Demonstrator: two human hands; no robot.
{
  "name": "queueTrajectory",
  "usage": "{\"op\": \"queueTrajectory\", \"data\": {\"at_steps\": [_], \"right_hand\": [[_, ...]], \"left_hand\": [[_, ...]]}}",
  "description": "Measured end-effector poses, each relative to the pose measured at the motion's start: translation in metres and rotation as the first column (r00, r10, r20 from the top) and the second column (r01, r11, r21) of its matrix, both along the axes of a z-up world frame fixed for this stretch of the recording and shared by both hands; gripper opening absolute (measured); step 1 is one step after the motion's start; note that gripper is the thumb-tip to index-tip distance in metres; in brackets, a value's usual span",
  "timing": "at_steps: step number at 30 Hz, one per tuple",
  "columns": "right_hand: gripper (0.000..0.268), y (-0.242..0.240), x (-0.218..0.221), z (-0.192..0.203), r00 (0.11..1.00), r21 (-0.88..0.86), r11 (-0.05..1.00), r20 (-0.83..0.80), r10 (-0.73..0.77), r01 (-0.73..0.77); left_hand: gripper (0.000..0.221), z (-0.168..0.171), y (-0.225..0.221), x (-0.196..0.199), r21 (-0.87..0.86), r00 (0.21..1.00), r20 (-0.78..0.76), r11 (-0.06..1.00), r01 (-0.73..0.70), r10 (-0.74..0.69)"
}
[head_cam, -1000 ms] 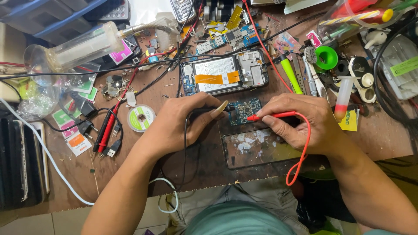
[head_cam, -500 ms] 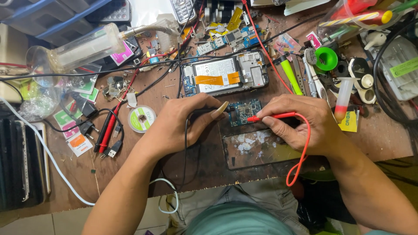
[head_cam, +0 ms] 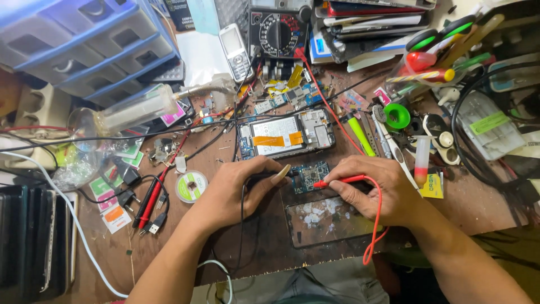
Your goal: Using multimeter probes to test electrical components on a smartphone motherboard.
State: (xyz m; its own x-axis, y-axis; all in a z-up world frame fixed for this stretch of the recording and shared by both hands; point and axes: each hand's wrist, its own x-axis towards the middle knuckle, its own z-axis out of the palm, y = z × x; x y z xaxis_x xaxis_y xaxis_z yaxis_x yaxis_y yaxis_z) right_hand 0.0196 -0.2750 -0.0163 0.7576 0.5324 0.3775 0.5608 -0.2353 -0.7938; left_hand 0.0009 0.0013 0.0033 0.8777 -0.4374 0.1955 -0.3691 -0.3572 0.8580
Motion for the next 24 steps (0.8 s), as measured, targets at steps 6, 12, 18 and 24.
{"op": "queueTrajectory", "data": {"at_steps": [6, 12, 18, 24], "right_hand": [[0.007, -0.0006, 0.0011, -0.0036, 1.0, 0.006, 1.0, -0.022, -0.004, 0.004], [0.009, -0.0001, 0.0013, -0.0043, 0.999, 0.008, 1.0, -0.033, -0.012, 0.012], [0.009, 0.0011, 0.0012, -0.0037, 0.999, -0.004, 1.0, -0.035, -0.01, 0.01], [0.008, 0.0007, 0.0011, -0.0018, 0.999, 0.001, 1.0, -0.044, -0.014, 0.014]], "left_hand": [[0.016, -0.0017, -0.0004, 0.0006, -0.002, 1.0, -0.013, 1.0, 0.002, -0.002], [0.016, -0.0034, -0.0006, 0.0005, 0.003, 1.0, -0.013, 1.0, -0.007, 0.007], [0.016, -0.0035, -0.0008, 0.0003, 0.003, 1.0, -0.016, 1.0, -0.02, 0.02], [0.016, -0.0047, -0.001, -0.0001, -0.008, 1.0, -0.024, 1.0, -0.019, 0.019]]}}
